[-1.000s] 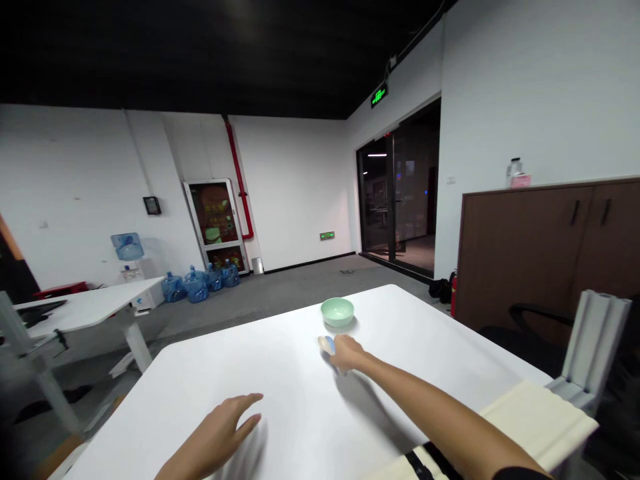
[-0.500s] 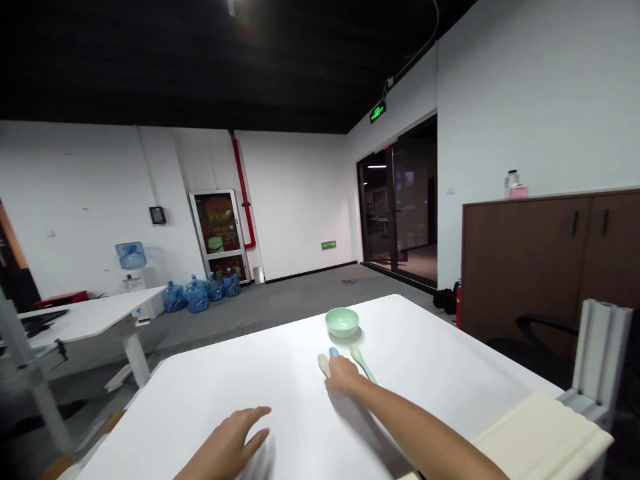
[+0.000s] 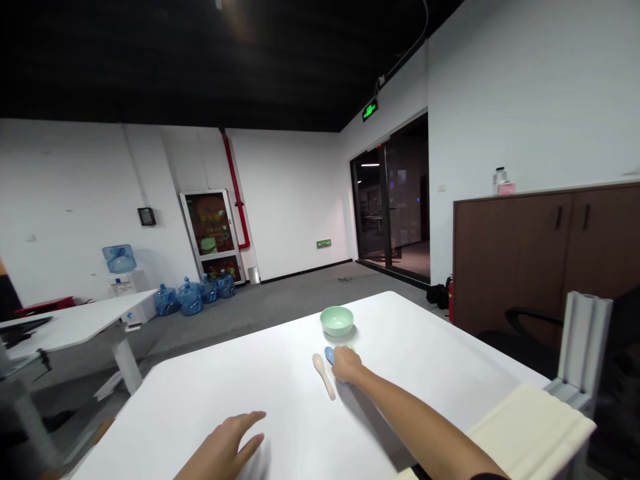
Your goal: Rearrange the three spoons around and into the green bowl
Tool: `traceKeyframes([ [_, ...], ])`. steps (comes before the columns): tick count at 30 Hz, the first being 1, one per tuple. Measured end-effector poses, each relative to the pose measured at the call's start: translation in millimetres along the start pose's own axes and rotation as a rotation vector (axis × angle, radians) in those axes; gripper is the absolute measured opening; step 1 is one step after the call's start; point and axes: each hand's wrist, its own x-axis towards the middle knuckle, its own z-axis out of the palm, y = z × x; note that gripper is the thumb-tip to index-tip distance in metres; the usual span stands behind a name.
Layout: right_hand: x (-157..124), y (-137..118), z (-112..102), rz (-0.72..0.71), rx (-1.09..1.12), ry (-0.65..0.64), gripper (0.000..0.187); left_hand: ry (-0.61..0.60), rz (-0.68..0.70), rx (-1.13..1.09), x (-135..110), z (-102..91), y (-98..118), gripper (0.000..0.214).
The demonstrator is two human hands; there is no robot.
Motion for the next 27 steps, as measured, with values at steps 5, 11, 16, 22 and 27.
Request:
traceKeyframes([
  [5, 8, 23, -34, 0.021, -0.002, 0.047, 0.022, -0.017, -0.005, 0.018, 0, -0.6, -1, 0.053],
  [11, 6, 92, -59, 0.114, -0.116, 0.093, 0.023, -0.011, -0.005, 0.016, 1, -0.2, -2, 0.053],
  [16, 11, 130, -46, 0.175, -0.128, 0.064, 0.026, -0.001, -0.013, 0.001, 3, 3.1, -4, 0.052],
  [22, 23, 150, -37, 0.252, -0.103, 0.052, 0.026, -0.011, -0.027, 0.021, 2, 3.7, -6, 0.052],
  [27, 24, 161, -31, 0.285, -0.061, 0.052, 0.027, -0.005, -0.031, 0.017, 5, 3.7, -7, 0.051],
])
